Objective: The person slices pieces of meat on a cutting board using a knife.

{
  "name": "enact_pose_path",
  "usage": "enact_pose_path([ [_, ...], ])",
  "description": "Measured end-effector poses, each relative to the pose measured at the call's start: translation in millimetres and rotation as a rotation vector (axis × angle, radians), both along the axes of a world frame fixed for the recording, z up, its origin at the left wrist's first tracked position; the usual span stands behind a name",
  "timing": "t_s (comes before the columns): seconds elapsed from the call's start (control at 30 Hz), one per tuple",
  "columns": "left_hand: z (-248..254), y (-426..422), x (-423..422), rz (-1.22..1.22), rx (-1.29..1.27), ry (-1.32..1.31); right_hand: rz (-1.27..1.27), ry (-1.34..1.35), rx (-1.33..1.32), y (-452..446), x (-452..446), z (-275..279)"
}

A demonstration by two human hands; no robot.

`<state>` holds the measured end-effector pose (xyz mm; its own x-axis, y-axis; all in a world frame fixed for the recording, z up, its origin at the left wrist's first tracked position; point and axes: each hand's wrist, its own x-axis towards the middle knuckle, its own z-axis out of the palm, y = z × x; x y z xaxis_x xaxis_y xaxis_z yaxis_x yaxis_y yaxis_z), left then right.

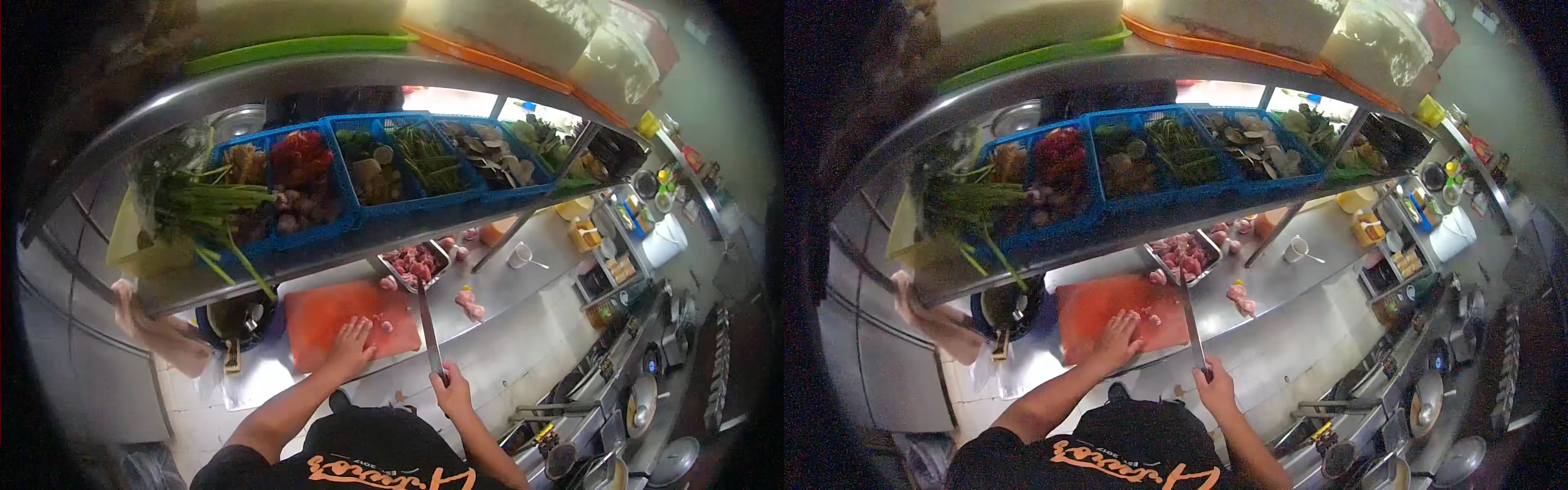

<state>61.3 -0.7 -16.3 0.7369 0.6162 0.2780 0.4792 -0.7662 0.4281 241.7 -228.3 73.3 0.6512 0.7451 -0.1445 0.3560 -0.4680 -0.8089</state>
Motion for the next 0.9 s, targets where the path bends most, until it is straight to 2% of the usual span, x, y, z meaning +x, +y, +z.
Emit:
enact_pose_path([
  [0.07,-36.3,16.7,12.0,-0.087,0.054,-0.058,-0.036,0.005,0.016,-3.8,-1.7,3.2],
  [0.13,-43.0,19.5,11.5,-0.131,0.081,-0.077,-0.050,-0.032,0.010,-13.4,-0.3,1.2],
  [0.3,-36.9,29.4,13.6,-0.164,0.107,-0.147,-0.093,0.098,0.064,-28.3,12.4,-24.2],
  [0.4,0.3,33.5,23.8,-0.084,-0.149,-0.008,-0.042,0.143,0.077,-20.2,29.9,-37.5],
  [0.5,20.9,23.2,35.2,0.283,-0.677,-0.269,0.106,0.093,0.081,-7.5,56.7,-42.5],
  [0.6,4.6,20.3,31.4,0.358,-1.053,-0.455,0.295,0.020,0.082,6.7,87.8,-48.0],
  [0.7,-2.2,17.7,22.5,0.358,-0.505,-0.085,0.463,0.010,-0.034,26.2,105.4,-23.9],
  [0.83,11.3,0.3,33.4,0.548,-0.085,-0.247,0.580,0.200,-0.218,42.8,124.3,-29.9],
  [0.9,10.4,-11.4,37.4,0.416,-0.179,-0.090,0.654,0.177,-0.289,49.8,126.1,-30.8],
])
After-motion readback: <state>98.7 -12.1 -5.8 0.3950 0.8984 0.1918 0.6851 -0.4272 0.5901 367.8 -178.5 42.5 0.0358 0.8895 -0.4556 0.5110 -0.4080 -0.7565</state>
